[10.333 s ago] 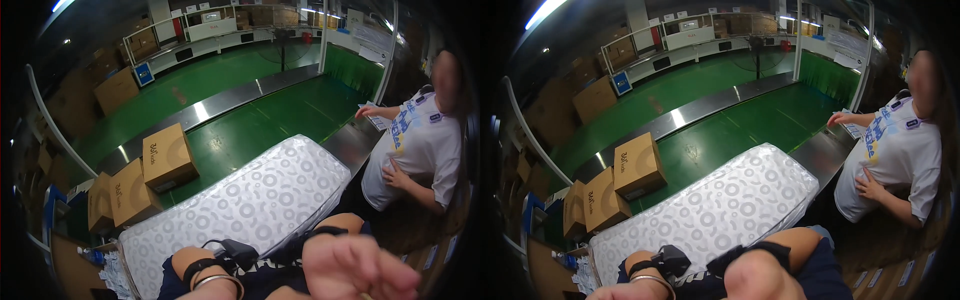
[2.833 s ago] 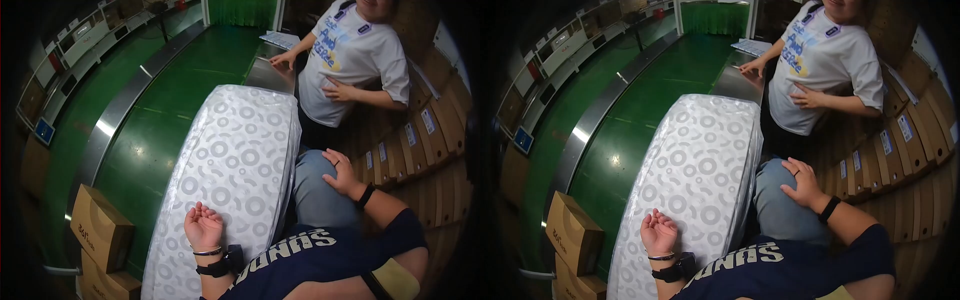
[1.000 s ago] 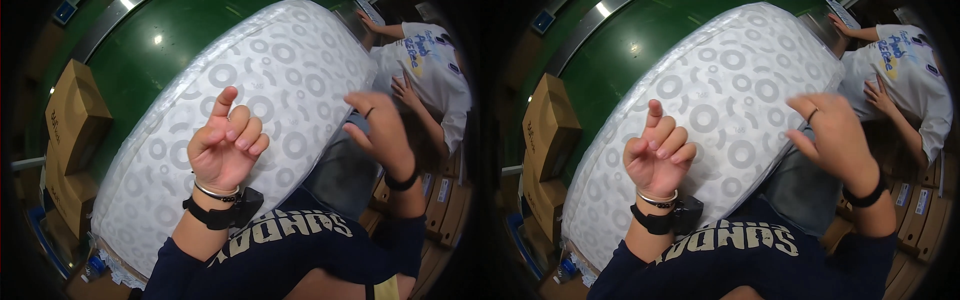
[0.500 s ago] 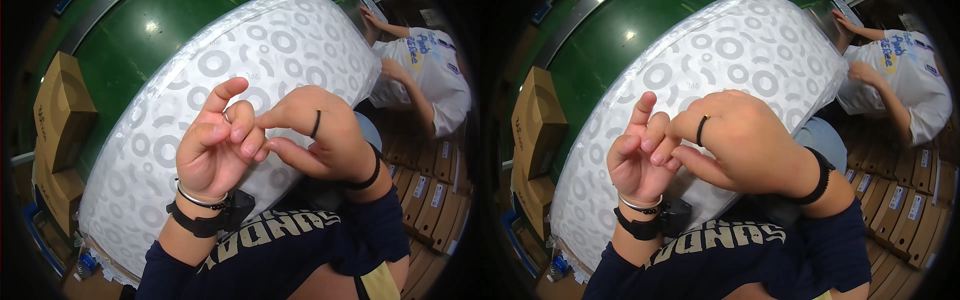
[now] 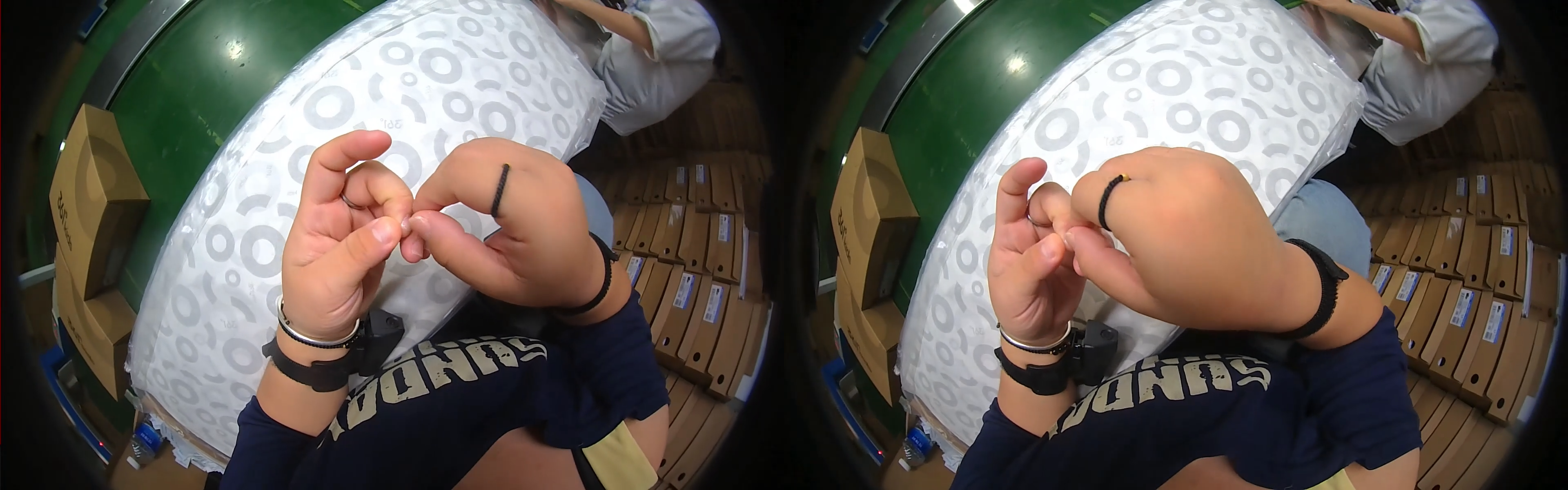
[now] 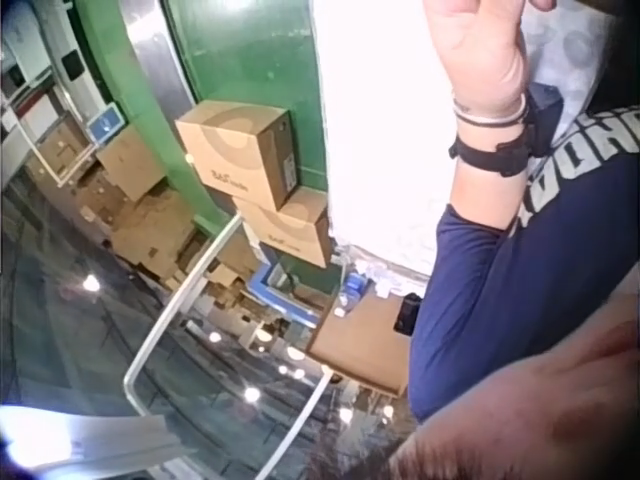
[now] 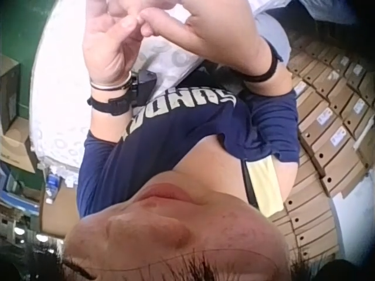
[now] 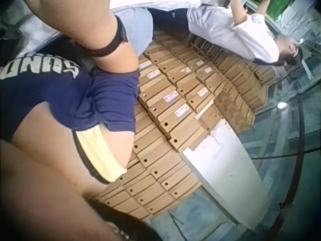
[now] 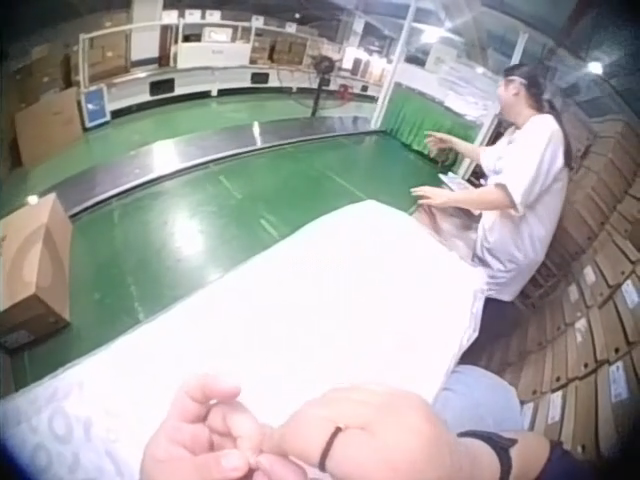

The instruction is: The recorder is packing athletic shoes into boxes in a shoe manufacturing facility.

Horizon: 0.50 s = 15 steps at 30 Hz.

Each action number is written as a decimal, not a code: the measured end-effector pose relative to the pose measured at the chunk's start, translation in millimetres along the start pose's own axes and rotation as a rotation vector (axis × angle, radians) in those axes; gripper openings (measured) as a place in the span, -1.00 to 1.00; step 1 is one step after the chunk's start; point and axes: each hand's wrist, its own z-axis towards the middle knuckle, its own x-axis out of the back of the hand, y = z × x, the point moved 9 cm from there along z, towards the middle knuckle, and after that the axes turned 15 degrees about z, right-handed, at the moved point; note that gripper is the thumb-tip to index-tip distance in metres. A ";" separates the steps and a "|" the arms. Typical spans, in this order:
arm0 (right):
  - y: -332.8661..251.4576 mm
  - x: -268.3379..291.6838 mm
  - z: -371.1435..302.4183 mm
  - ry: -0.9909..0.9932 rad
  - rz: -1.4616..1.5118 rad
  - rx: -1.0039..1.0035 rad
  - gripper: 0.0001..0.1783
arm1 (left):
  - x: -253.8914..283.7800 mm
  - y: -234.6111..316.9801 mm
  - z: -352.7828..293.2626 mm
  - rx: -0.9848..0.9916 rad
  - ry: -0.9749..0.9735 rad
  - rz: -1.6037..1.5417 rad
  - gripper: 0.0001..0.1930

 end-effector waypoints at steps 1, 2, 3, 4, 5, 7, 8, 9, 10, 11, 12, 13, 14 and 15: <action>0.8 0.5 0.2 -0.016 0.004 -0.005 -0.92 | -1.0 0.0 -0.1 -0.009 0.004 0.025 -0.51; 1.8 1.0 -0.2 -0.014 0.005 -0.005 -0.92 | -2.6 0.1 0.1 -0.007 0.003 0.026 -0.51; 2.5 2.9 -1.1 0.010 0.016 0.007 -0.92 | -3.4 -0.7 1.4 0.000 0.007 0.052 -0.52; 2.8 5.5 -1.9 0.034 0.028 0.020 -0.92 | -3.9 -1.5 2.6 0.008 0.012 0.078 -0.54; 3.8 7.3 -2.4 0.038 0.026 0.017 -0.92 | -5.0 -2.3 3.7 0.011 0.008 0.077 -0.54; 9.9 6.5 -2.1 0.013 -0.006 -0.036 -0.92 | -4.7 -3.0 5.3 0.027 0.013 0.127 -0.56; 11.8 6.5 -1.7 0.016 -0.006 -0.038 -0.92 | -5.0 -3.0 5.8 0.030 0.011 0.127 -0.56; 16.1 5.8 -1.6 0.005 -0.013 -0.059 -0.91 | -5.1 -4.1 6.1 0.043 0.023 0.147 -0.57; 19.5 5.0 -1.5 -0.005 -0.019 -0.081 -0.84 | -4.9 -5.0 6.1 0.056 0.035 0.166 -0.59; 20.2 5.3 -1.3 -0.006 -0.020 -0.082 -0.84 | -5.4 -4.4 5.7 0.057 0.035 0.165 -0.59; 23.2 4.8 -1.3 -0.014 -0.007 -0.103 -0.82 | -4.2 -5.4 5.5 0.075 0.042 0.197 -0.60; 26.3 4.2 -1.4 -0.022 0.006 -0.125 -0.81 | -2.9 -6.8 5.6 0.094 0.050 0.229 -0.62; 28.3 4.2 -1.5 -0.021 0.004 -0.127 -0.81 | -2.7 -7.4 6.3 0.094 0.048 0.227 -0.62; 30.4 3.4 -1.9 -0.019 0.027 -0.135 -0.80 | -1.5 -7.6 5.8 0.102 0.058 0.240 -0.63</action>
